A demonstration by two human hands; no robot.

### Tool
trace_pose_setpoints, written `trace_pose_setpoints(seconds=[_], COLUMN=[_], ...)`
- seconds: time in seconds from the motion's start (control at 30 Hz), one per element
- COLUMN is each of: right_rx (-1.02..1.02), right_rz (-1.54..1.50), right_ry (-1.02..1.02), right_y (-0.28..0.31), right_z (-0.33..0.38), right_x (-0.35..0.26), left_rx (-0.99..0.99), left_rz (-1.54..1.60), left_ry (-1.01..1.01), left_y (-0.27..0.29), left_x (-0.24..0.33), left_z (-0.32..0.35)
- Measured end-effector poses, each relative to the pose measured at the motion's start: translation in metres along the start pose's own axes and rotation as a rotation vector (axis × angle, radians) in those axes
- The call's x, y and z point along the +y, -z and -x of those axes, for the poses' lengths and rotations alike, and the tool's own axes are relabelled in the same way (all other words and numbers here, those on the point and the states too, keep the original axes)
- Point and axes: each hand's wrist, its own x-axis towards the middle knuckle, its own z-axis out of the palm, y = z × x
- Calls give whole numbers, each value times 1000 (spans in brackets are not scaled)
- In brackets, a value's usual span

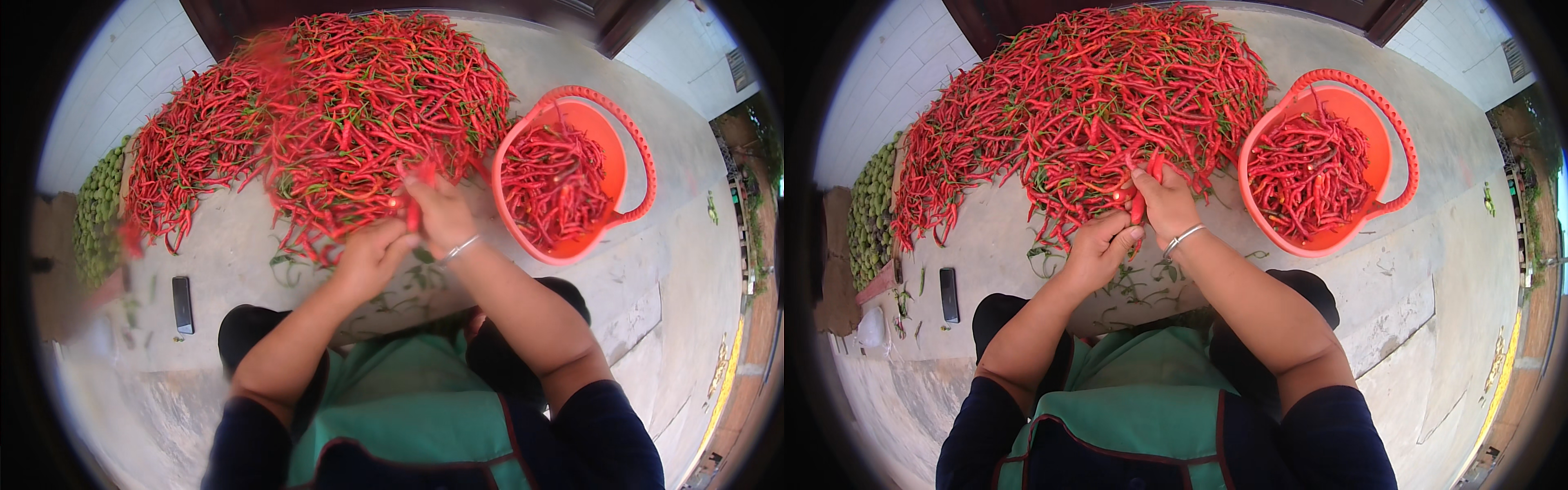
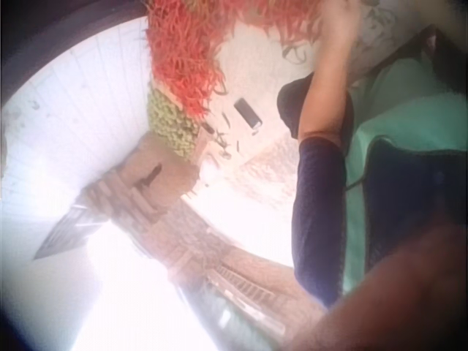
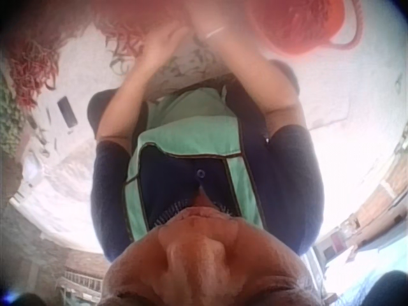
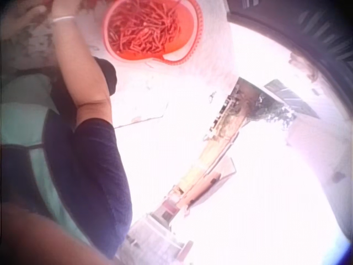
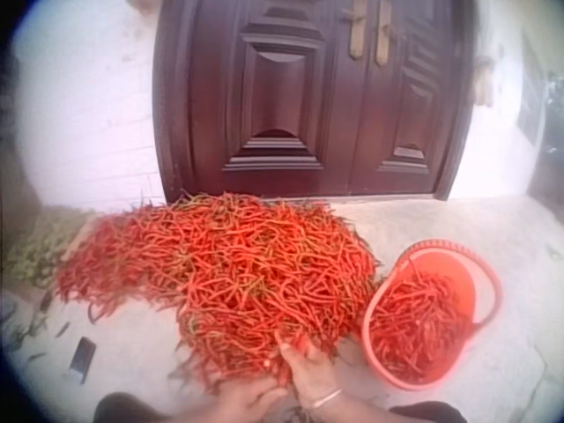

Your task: The person picks the stems off red chili peppers by hand and places the peppers into a red bucket.

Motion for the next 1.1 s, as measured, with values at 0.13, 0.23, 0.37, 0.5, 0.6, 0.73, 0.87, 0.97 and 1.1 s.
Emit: trace_pose_setpoints(seconds=[0.13, 0.23, 0.37, 0.5, 0.6, 0.73, 0.87, 0.97, 1.1], right_rx=[-140, -204, -131, -183, -165, -126, -68, -73, 149], right_rz=[-84, -231, -318, -314, -286, -154, -269, -399, -361], right_ry=[-239, -259, -246, -182, -123, -79, -19, -125, -158], right_y=[5, 18, -2, -10, -11, -6, -8, 9, 64], right_z=[4, -2, 9, 16, 18, 23, 28, 30, 31], right_x=[-4, -2, -14, 0, 7, 5, 11, 7, -28], left_rx=[9, 34, 207, 63, 65, 9, 55, -4, -235], left_rz=[-129, -161, -91, 83, 88, 33, 85, -84, -242], left_ry=[-240, -206, 32, 251, 153, 133, 17, -141, -121], left_y=[5, 5, 15, 15, 3, -2, -17, -12, -17], left_x=[10, 18, 1, 0, -9, -9, -14, 7, 10], left_z=[4, 10, 12, 9, 11, 13, 10, 3, 8])
